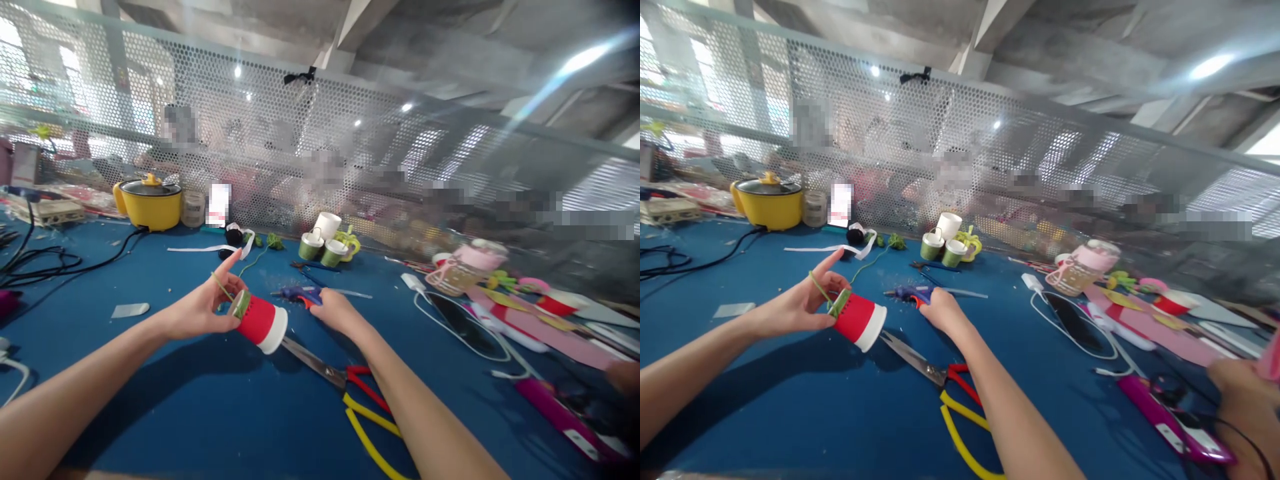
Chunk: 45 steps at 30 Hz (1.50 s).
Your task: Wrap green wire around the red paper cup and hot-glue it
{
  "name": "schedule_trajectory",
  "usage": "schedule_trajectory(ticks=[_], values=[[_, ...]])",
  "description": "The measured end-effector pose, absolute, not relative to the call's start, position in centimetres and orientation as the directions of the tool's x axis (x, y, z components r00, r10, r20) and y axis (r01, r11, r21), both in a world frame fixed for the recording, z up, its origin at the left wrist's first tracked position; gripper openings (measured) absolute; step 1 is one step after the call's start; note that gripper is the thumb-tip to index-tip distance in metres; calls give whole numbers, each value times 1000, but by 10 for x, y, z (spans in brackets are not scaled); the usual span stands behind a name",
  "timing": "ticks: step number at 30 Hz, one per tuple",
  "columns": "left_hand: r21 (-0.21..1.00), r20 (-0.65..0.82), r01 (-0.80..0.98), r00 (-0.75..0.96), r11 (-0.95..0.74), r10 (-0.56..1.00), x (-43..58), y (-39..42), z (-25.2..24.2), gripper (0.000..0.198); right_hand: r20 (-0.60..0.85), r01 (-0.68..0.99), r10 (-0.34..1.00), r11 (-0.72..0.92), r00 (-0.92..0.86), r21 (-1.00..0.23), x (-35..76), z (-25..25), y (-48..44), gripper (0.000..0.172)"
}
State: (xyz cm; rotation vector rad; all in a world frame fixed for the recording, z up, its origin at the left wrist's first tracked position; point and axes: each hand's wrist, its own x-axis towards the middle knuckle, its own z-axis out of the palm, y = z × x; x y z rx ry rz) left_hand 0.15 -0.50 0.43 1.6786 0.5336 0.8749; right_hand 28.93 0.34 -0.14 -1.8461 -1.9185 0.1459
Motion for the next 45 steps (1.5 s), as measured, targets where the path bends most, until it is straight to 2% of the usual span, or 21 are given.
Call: schedule_trajectory(ticks=[3, 5, 8, 10, 12, 16, 21, 25, 37, 45], values=[[954, 275, -80, 623, -290, 732, 2, -4, 4, 100, 167, 851, 981, 7, 96, -526, 286, 13, -2, 10], [956, 266, -72, 621, -284, 738, 2, -3, 3, 101, 161, 787, 980, 10, 113, -617, 281, 28, -12, 14], [957, 259, -61, 612, -282, 747, 1, -1, 1, 101, 144, 620, 984, 51, 101, -783, 267, 49, -30, 8], [956, 263, -56, 604, -289, 752, 1, 0, 0, 101, 129, 565, 990, 73, 59, -822, 257, 57, -43, 19], [957, 262, -55, 593, -286, 761, 1, 1, 0, 102, 114, 554, 993, 92, 5, -827, 247, 60, -55, 22], [970, 214, -25, 551, -240, 807, 1, 2, 3, 103, 81, 621, 996, 92, -46, -778, 233, 56, -73, 21], [974, 173, 37, 521, -225, 836, 2, 3, 5, 104, 237, 772, 965, 235, -113, -590, 226, 49, -84, 18], [972, 169, 57, 508, -229, 845, 2, 4, 4, 105, 260, 806, 947, 298, -186, -511, 221, 49, -86, 18], [955, 208, 73, 527, -287, 824, 2, 4, 1, 100, 322, 856, 930, 308, -178, -415, 219, 51, -82, 15], [955, 230, 38, 525, -293, 820, 2, 7, -2, 104, 286, 838, 935, 323, -211, -440, 220, 47, -86, 13]])
